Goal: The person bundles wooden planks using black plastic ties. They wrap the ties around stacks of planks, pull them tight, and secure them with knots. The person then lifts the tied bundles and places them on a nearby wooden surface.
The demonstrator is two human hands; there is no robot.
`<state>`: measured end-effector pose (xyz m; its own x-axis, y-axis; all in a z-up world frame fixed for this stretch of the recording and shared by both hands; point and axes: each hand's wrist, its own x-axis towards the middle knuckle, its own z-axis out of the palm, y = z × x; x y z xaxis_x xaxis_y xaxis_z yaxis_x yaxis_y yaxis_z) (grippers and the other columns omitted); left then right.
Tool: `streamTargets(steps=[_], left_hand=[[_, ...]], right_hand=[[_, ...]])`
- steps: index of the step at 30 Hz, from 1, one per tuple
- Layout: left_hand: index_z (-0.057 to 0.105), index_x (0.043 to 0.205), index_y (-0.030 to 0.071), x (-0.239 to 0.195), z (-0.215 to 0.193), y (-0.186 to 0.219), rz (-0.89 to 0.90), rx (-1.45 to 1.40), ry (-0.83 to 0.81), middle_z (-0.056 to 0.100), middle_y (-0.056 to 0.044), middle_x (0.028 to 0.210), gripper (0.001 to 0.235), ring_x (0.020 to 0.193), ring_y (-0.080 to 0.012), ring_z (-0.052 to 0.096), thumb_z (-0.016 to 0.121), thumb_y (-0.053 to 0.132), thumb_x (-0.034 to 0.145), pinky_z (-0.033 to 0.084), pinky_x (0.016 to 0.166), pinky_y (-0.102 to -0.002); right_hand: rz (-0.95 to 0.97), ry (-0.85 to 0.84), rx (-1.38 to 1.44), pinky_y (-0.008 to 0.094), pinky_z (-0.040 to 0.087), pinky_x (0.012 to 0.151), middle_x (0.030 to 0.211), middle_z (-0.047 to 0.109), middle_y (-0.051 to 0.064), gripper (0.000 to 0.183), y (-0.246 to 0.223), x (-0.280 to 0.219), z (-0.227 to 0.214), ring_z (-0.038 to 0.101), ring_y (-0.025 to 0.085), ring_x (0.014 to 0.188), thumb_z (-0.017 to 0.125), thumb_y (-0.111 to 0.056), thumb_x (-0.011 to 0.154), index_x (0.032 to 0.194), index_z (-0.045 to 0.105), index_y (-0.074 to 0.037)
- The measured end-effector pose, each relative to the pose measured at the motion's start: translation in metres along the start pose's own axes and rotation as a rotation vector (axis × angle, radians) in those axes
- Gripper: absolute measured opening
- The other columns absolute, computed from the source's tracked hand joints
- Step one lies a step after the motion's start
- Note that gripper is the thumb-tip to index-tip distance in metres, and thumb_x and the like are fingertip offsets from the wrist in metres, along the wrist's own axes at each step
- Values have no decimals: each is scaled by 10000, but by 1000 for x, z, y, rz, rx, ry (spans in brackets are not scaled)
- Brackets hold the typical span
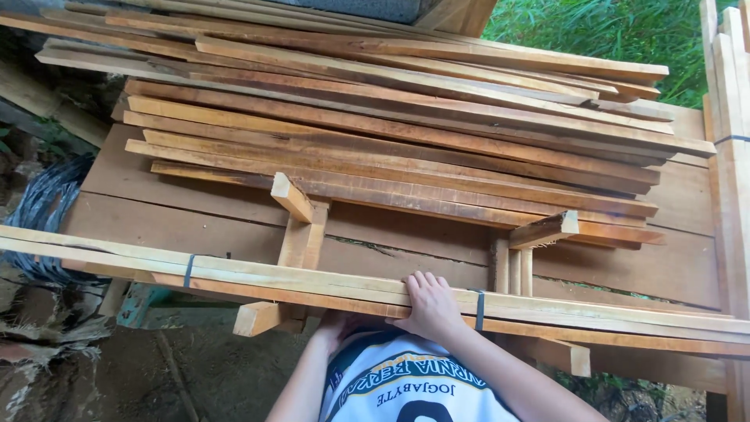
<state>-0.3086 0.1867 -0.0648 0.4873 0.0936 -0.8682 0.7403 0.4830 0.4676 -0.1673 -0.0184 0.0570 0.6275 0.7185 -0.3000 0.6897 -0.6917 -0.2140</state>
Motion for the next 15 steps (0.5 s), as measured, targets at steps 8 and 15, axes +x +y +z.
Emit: streamTargets(steps=[8,15], left_hand=[[696,1252,149,-85,46,65,3,1286,-297,703,-57,1177,373,971,-156,672,474,353,1033,551,896,-306],[727,941,60,-128,148,159,235,667,-814,768,-79,884,290,791,-120,683,497,193,1057,564,751,-249]], right_hand=[[-38,137,118,390,510,852,971,684,93,689,-3,-3,-13,664,274,871,902,-535,633,1065,599,-92],[10,607,1108,331,576,851,1156,744,116,286,13,-54,-27,715,257,1000,626,-72,811,1078,712,-17]])
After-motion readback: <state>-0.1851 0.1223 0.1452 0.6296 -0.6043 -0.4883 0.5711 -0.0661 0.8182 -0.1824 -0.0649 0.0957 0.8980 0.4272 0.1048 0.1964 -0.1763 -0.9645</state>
